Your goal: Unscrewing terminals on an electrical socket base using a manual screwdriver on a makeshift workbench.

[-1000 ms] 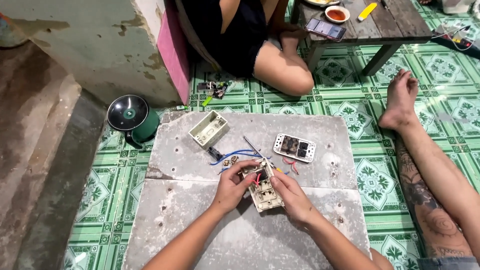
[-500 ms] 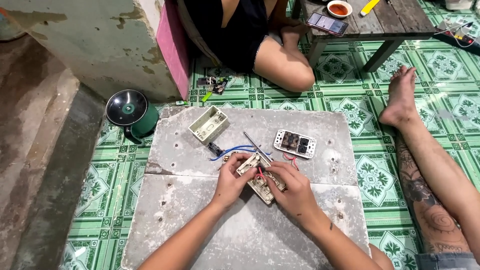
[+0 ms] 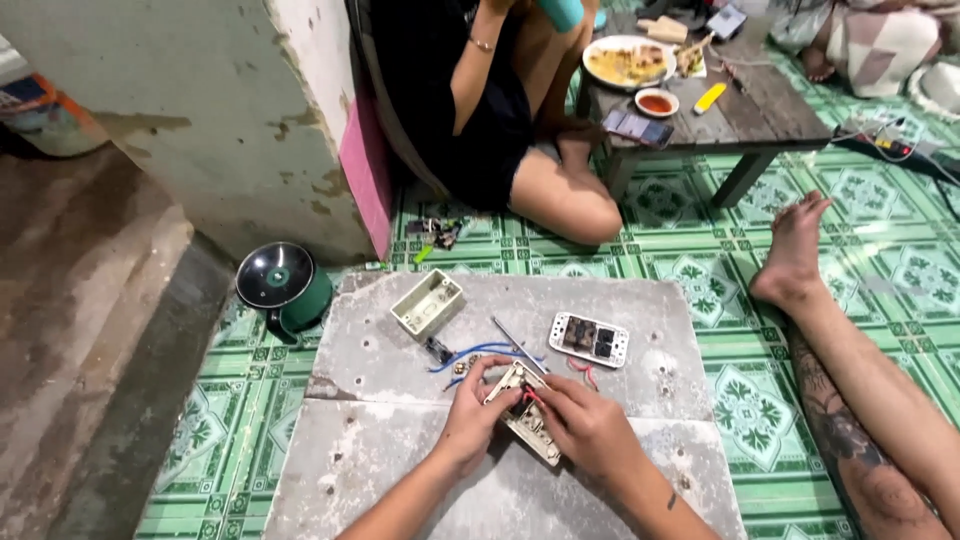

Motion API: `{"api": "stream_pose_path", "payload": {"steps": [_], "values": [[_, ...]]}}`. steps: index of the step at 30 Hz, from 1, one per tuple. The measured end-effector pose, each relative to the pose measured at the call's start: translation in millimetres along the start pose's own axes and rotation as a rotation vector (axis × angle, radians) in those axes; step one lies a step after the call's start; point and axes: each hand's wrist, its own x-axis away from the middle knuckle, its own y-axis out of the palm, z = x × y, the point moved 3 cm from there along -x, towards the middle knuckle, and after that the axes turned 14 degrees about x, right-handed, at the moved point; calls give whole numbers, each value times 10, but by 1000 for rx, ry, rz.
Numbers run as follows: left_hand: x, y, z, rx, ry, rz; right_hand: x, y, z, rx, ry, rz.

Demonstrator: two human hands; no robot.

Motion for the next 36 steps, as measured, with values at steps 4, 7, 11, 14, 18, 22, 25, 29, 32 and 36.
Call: {"api": "stream_pose_path", "payload": {"steps": [4, 7, 11, 14, 18, 22, 25, 29, 32, 36], "values": [[-54, -83, 3, -35, 39, 37, 106, 155, 45, 67, -29, -91], [-36, -61, 52, 15, 37, -52, 123, 167, 23, 104, 25, -128], [8, 20, 118, 14, -5, -162, 120, 126, 46, 77, 50, -100], [30, 59, 126, -71, -12, -186, 129, 127, 59, 126, 39, -109], [-55, -61, 35, -214, 13, -143, 166, 176, 99, 150, 82, -151], [-73, -98, 41, -298, 64, -162, 153, 167, 86, 133, 93, -183], [-60, -68, 69, -313, 51, -152, 150, 153, 76, 109, 77, -157], [-32, -38, 121, -347, 56, -178, 128, 136, 45, 103, 60, -164], [-44, -45, 110, -334, 43, -174, 124, 130, 51, 109, 51, -184], [-123, -131, 54, -183, -35, -151, 130, 123, 61, 78, 78, -243]]}}
